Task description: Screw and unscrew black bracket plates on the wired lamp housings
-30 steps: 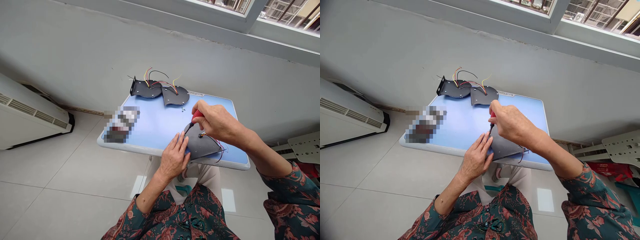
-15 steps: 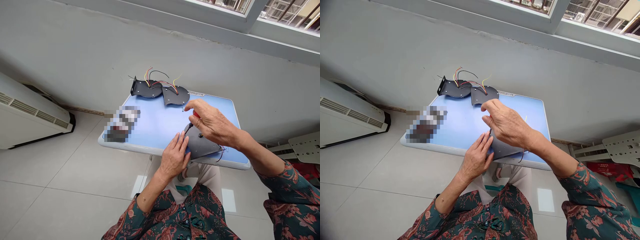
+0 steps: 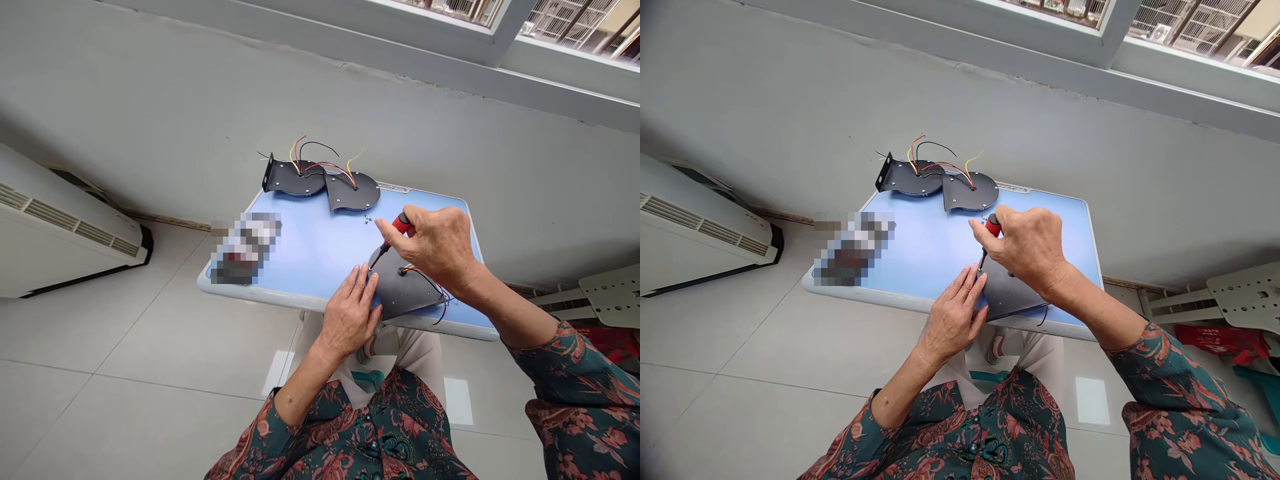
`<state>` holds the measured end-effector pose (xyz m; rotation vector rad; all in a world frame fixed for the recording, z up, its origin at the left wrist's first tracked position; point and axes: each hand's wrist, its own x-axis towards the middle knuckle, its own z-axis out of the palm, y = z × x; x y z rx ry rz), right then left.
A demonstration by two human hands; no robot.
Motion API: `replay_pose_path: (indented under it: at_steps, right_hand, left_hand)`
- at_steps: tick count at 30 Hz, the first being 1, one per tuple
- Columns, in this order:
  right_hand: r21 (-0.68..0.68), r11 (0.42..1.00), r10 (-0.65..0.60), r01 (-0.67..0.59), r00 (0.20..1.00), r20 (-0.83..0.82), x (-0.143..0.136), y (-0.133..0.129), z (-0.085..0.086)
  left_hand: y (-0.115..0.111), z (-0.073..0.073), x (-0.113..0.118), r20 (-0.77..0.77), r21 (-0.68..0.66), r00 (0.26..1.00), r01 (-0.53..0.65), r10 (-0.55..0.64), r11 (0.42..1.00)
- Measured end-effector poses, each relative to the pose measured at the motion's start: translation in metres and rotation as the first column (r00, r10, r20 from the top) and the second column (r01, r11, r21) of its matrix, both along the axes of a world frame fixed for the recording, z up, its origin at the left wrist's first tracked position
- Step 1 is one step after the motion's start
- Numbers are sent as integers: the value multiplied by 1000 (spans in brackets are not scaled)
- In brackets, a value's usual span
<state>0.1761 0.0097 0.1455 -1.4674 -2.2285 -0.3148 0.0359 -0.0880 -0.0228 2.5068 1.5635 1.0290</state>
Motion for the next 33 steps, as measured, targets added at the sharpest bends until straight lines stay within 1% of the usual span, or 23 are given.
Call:
replay_pose_path:
  at_steps: [3,5,7,9,11,12,14,16,17,20,21,22,23,24,25,26,27,28,29,30,31,33]
  right_hand:
    - [-59,998,19,-24,996,-82,4,0,0]
    - [-149,985,59,-82,986,-157,8,0,5]
    - [-233,963,63,-134,956,-286,15,1,13]
    - [-282,946,10,-159,884,-467,27,5,20]
    - [-304,936,-67,-175,762,-644,45,11,22]
    - [-319,929,-106,-187,692,-714,56,15,19]
    - [-373,904,-200,-210,563,-802,80,24,8]
    - [-460,865,-331,-199,461,-823,102,32,-12]
    - [-504,846,-396,-176,424,-814,112,35,-23]
    - [-622,772,-552,-131,346,-758,134,39,-57]
    - [-639,760,-579,-120,323,-749,138,40,-66]
    - [-647,754,-589,-117,318,-743,142,40,-73]
    - [-648,753,-585,-116,335,-739,145,40,-78]
    - [-647,755,-568,-113,382,-729,148,40,-82]
    - [-649,753,-540,-107,463,-703,150,40,-83]
    - [-655,750,-500,-88,574,-649,152,39,-83]
    - [-658,751,-447,-49,697,-562,153,39,-82]
    - [-650,760,-387,11,811,-438,153,38,-80]
    - [-626,776,-324,80,902,-287,152,36,-77]
    - [-585,798,-263,145,957,-121,150,34,-75]
    - [-534,822,-209,197,977,39,146,32,-72]
    - [-449,855,-134,261,946,295,138,29,-65]
  left_hand:
    - [0,1,0,-10,10,1000,-8,8,1000]
    - [0,1,0,-14,19,1000,-11,11,1000]
    - [0,1,0,-12,27,1000,-12,13,1000]
    - [0,0,1,-7,37,1000,-15,15,999]
    - [0,0,1,-7,50,1000,-19,20,999]
    - [0,0,1,-11,57,1000,-21,22,998]
    - [0,0,1,-24,70,999,-25,27,997]
    - [0,1,1,-34,81,999,-27,30,996]
    - [-1,1,0,-36,85,999,-28,31,996]
    - [-1,0,0,-38,89,999,-29,32,996]
    - [-1,0,0,-40,89,999,-29,33,996]
    - [-1,0,0,-43,89,999,-29,33,996]
    - [-1,0,0,-47,87,998,-30,35,996]
    - [-1,0,0,-52,85,998,-32,36,996]
    - [-2,0,0,-58,81,998,-34,38,996]
    - [-2,1,0,-64,76,997,-36,41,996]
    - [-2,1,0,-69,71,997,-39,44,997]
    - [-3,2,0,-73,68,996,-41,46,997]
    - [-3,2,0,-77,68,996,-43,48,997]
    - [-3,2,0,-81,70,995,-45,50,997]
    - [-3,2,0,-86,73,995,-46,52,996]
    - [-4,3,0,-96,79,994,-50,58,996]
